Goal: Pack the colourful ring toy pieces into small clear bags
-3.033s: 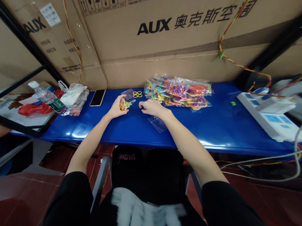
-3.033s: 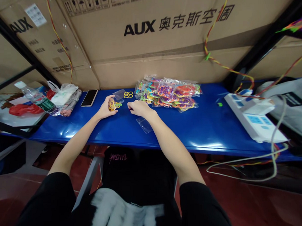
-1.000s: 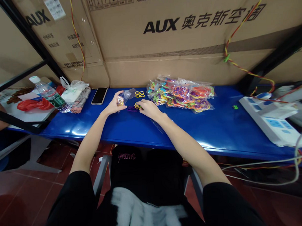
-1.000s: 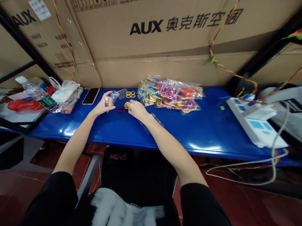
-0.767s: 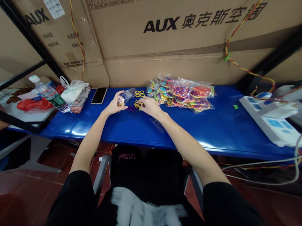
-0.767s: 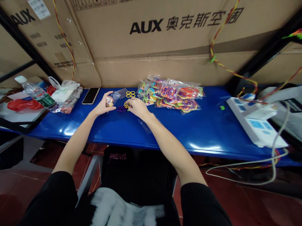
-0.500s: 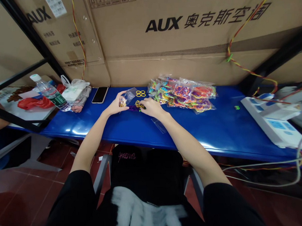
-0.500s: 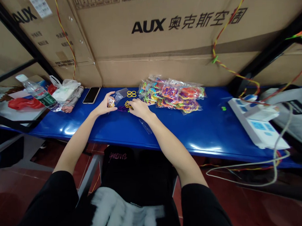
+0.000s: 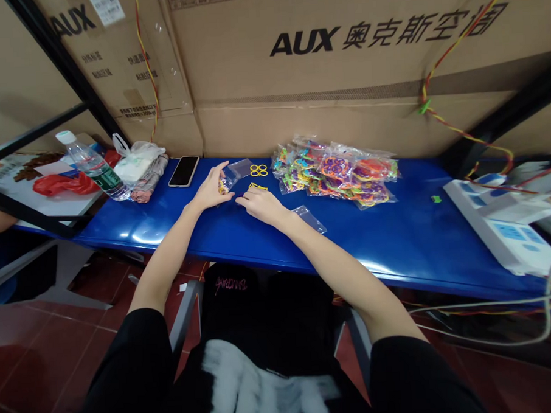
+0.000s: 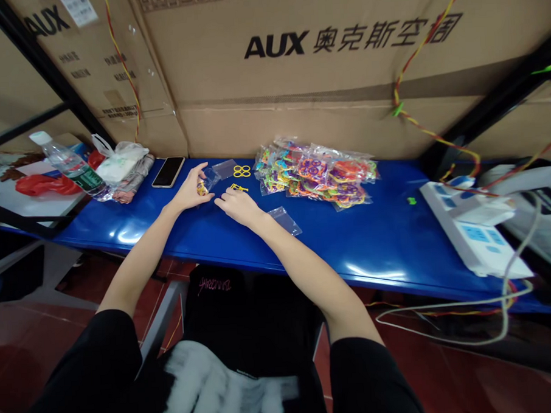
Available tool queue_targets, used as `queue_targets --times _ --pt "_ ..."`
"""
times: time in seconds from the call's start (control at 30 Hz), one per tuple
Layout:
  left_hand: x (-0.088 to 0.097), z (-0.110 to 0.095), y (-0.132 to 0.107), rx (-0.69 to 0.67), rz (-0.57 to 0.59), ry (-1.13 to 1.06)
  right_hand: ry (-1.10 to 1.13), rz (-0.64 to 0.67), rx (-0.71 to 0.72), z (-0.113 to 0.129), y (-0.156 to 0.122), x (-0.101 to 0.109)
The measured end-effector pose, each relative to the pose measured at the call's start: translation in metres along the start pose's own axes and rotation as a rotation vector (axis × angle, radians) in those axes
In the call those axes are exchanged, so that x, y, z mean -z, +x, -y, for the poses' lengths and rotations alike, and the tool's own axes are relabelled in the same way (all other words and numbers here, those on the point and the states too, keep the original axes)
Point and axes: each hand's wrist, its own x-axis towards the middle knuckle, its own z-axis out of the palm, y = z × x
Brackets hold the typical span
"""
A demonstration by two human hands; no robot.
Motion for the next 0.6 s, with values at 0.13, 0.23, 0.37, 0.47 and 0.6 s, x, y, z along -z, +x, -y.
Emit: queue_targets --times 0.13,0.23,0.37,0.47,0.6 --pt "0.000 -0.004 0.000 -0.014 0.008 0.041 0.221 -0.231 -0.143 -0.015 -0.005 0.009" --pt "-0.004 -0.009 -0.001 -0.038 0.017 0.090 0.544 -0.420 -0.333 -0.034 -0.007 0.012" --pt "-0.015 -0.022 -0.002 -0.071 0.034 0.136 0.977 -0.599 -0.471 -0.056 -0.004 0.008" --pt "-0.025 -0.031 -0.003 -0.087 0.008 0.150 1.107 -0.654 -0.466 -0.059 -0.002 0.006" --pt "-0.037 -0.037 -0.004 -0.112 -0.008 0.146 0.979 -0.637 -0.389 -0.048 -0.004 0.011"
